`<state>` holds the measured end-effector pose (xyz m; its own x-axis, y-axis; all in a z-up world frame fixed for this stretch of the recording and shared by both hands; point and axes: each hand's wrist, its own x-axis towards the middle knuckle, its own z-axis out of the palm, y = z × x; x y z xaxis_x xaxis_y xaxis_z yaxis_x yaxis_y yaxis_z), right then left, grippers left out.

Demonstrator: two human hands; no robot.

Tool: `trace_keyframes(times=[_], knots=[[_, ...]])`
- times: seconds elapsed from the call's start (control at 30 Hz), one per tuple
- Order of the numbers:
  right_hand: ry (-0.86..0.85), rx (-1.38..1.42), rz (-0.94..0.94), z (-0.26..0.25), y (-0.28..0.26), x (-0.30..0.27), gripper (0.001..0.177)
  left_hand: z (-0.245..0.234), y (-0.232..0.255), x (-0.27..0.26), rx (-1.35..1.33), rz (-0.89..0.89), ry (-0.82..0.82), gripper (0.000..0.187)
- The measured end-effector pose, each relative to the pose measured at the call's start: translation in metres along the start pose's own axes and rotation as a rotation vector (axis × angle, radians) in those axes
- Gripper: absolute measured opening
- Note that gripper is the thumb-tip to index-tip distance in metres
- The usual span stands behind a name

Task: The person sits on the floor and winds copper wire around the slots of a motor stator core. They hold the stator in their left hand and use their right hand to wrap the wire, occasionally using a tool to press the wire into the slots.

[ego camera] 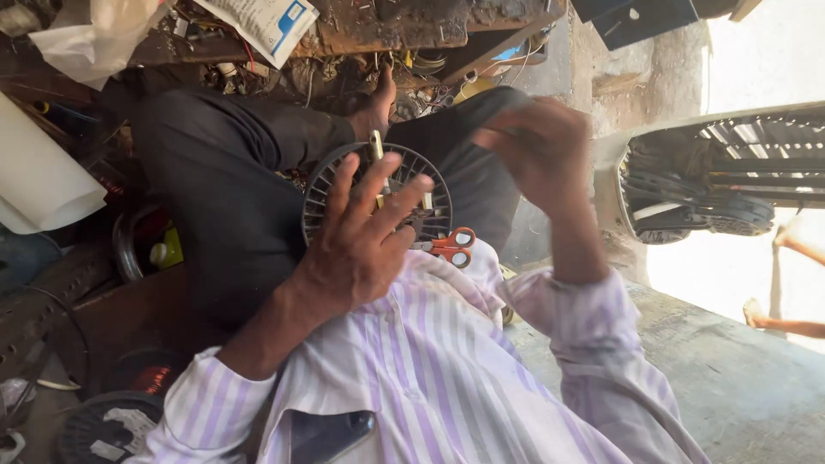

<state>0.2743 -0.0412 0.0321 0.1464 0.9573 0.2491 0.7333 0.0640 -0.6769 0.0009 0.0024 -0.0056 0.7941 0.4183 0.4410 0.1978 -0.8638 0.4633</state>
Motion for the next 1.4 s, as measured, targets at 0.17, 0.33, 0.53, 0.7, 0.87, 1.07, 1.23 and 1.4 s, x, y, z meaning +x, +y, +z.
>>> trace_keyframes(times=[0.17, 0.33, 0.53, 0.7, 0.87, 1.07, 1.23, 1.4], knots=[[0.019, 0.612, 0.148, 0.047, 0.051, 0.008, 0.013, 0.011, 0.002, -0.018, -0.023, -0.065, 0.069, 0.011], [-0.069, 0.206, 0.043, 0.059, 0.070, 0.018, 0.016, 0.015, 0.002, -0.021, 0.055, -0.045, 0.080, 0.009], [-0.078, 0.014, 0.009, 0.087, 0.052, 0.060, 0.009, 0.002, -0.009, 0.002, -0.278, -0.084, 0.327, 0.007], [0.123, -0.277, -0.345, 0.072, 0.002, 0.042, 0.011, 0.010, -0.065, 0.053, -0.496, -0.418, 0.103, 0.037], [-0.689, -0.148, -0.526, 0.044, -0.045, -0.042, 0.008, -0.002, -0.097, 0.030, -0.725, -0.355, -0.173, 0.013], [-0.328, 0.146, -0.299, 0.012, -0.011, -0.050, 0.011, 0.006, -0.017, -0.018, -0.379, -0.101, 0.167, 0.013], [-0.362, 0.303, 0.014, 0.053, 0.017, -0.001, 0.009, -0.007, -0.002, -0.003, 0.154, 0.072, 0.107, 0.015], [-0.282, 0.199, 0.038, 0.084, 0.031, 0.016, 0.007, -0.014, -0.007, 0.008, -0.322, -0.093, 0.176, 0.011]])
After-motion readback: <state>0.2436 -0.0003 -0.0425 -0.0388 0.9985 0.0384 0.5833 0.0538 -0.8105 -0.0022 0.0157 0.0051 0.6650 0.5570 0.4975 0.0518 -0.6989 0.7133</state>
